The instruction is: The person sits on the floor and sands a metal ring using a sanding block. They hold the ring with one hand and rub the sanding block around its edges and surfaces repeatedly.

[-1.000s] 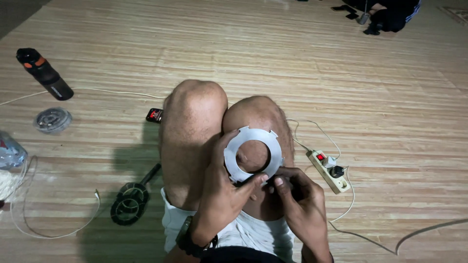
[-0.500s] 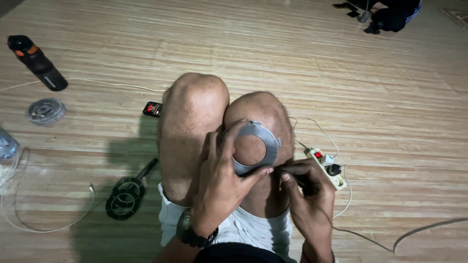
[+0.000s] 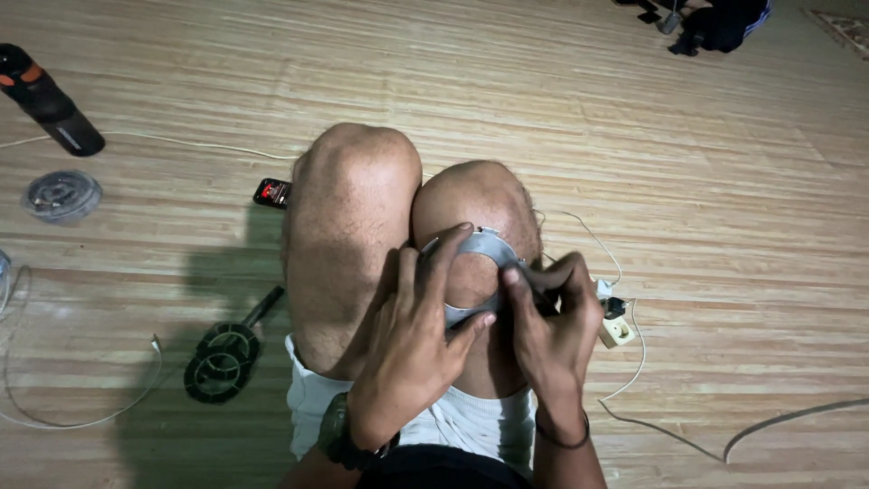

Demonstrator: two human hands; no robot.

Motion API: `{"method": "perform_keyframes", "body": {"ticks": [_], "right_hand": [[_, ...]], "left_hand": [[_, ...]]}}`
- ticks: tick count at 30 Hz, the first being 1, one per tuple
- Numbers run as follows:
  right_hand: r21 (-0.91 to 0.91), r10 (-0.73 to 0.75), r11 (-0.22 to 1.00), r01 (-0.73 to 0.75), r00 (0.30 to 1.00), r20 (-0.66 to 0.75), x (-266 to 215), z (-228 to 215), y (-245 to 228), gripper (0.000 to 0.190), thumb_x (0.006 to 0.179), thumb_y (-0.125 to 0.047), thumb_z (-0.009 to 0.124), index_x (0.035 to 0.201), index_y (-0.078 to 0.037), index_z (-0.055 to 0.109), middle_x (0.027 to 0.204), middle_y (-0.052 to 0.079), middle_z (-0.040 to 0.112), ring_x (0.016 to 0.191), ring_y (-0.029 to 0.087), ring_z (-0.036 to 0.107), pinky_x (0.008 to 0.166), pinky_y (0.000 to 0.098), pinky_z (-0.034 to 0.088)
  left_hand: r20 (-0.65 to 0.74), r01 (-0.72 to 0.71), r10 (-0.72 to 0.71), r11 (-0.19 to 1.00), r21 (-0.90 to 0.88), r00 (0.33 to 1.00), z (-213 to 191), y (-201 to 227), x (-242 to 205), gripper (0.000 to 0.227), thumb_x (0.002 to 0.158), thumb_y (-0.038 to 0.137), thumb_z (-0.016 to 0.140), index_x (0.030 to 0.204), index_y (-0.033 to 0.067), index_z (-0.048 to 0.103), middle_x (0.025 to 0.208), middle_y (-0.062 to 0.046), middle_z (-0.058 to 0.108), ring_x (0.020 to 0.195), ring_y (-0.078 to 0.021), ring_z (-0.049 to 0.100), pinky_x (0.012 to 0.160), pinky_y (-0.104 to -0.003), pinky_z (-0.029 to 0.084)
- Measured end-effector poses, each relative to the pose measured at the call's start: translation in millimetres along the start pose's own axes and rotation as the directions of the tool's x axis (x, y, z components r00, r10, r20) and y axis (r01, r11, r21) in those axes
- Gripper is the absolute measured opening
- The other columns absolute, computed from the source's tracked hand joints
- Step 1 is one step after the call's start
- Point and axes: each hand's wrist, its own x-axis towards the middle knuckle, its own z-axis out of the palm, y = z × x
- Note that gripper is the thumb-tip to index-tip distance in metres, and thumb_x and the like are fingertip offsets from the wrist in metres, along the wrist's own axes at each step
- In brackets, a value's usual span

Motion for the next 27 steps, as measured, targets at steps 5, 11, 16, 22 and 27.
{"method": "perform_keyframes", "body": {"ticks": [5, 11, 16, 22, 27], "right_hand": [[0.058, -0.044, 0.997, 0.043, 0.999, 0.026, 9, 4, 1, 0.035, 0.092, -0.006, 0.075, 0.077, -0.008, 0.044, 0.073, 0.002, 0.048, 0.066, 0.011, 0.044, 0.064, 0.0251, 0.044], [0.092, -0.047, 0.995, 0.041, 0.997, 0.059, -18, -1, 6, 0.032, 0.089, -0.001, 0.073, 0.075, -0.008, 0.045, 0.087, 0.005, 0.047, 0.083, 0.016, 0.045, 0.085, 0.0306, 0.041], [-0.015, -0.084, 0.996, 0.084, 0.996, -0.017, 3, 6, 2, 0.032, 0.089, -0.004, 0.075, 0.076, -0.004, 0.045, 0.095, 0.01, 0.051, 0.088, 0.021, 0.051, 0.082, 0.0326, 0.047], [0.056, -0.045, 0.998, 0.041, 0.997, 0.068, -17, -1, 15, 0.033, 0.087, -0.001, 0.075, 0.076, -0.008, 0.044, 0.095, 0.007, 0.051, 0.09, 0.018, 0.048, 0.085, 0.0316, 0.044], [-0.06, -0.036, 0.998, 0.036, 0.999, 0.004, -3, 2, 7, 0.031, 0.085, -0.003, 0.076, 0.075, -0.005, 0.047, 0.096, 0.008, 0.05, 0.091, 0.02, 0.049, 0.085, 0.0325, 0.044]], "left_hand": [[-0.049, 0.014, -0.014, 1.0, -0.016, 0.999, 3, 2, 2, 0.092, 0.082, 0.02, 0.082, 0.157, 0.0157, 0.028, 0.136, -0.028, 0.052, 0.102, -0.0435, 0.07, 0.076, -0.061, 0.061], [-0.061, -0.009, 0.004, 0.997, -0.072, 0.998, 8, -5, 2, 0.089, 0.082, 0.018, 0.082, 0.155, 0.0179, 0.03, 0.134, -0.026, 0.051, 0.103, -0.0428, 0.069, 0.078, -0.061, 0.061], [-0.059, -0.019, 0.017, 1.0, -0.024, 0.998, 5, -1, 3, 0.089, 0.083, 0.02, 0.081, 0.156, 0.0155, 0.031, 0.13, -0.027, 0.053, 0.096, -0.041, 0.069, 0.074, -0.059, 0.059], [-0.118, -0.131, 0.123, 0.99, -0.056, 0.985, 7, -9, 2, 0.09, 0.083, 0.023, 0.081, 0.154, 0.0063, 0.028, 0.153, -0.02, 0.05, 0.123, -0.0431, 0.06, 0.095, -0.061, 0.056], [0.055, 0.043, -0.048, 0.995, 0.088, 0.997, -2, -3, 2, 0.091, 0.086, 0.028, 0.078, 0.16, 0.0228, 0.025, 0.136, -0.03, 0.049, 0.087, -0.0445, 0.072, 0.073, -0.061, 0.059]]}}
